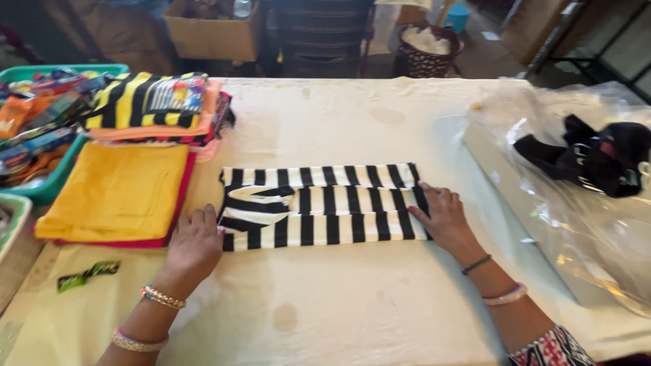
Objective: The person folds a pink garment, a yellow garment, and a black-and-white striped garment on a table. Each item is smoothed, folded into a compact rectangle, and placed on a stack.
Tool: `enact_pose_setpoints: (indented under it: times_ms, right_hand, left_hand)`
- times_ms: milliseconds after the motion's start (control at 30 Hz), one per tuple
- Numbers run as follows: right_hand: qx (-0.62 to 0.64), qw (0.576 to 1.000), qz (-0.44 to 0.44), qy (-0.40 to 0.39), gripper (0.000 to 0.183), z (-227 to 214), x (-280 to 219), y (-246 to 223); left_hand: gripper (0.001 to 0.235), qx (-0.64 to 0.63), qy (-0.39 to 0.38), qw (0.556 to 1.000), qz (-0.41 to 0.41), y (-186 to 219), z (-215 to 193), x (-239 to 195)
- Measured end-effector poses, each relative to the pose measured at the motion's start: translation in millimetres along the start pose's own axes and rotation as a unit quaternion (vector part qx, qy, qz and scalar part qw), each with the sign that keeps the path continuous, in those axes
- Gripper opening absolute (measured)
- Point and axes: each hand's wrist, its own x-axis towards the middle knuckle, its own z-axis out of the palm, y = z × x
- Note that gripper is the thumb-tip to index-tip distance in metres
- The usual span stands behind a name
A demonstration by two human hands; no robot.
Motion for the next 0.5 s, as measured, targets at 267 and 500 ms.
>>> enact_pose_setpoints:
  times_ms: [267, 500]
  right_hand:
    - [0.067, 0.997, -0.002, -0.025, 0.070, -9.3, 2.5, -19.5]
    - [0.168, 0.985, 0.010, 0.031, 0.073, -4.0, -0.3, -19.0]
  left_hand:
    - [0.036, -0.206, 0.066, 0.976, 0.035, 3.1, -37.0, -30.3]
    - [0.032, -0.255, 0.072, 0.964, 0.011, 8.2, -37.8, -24.0]
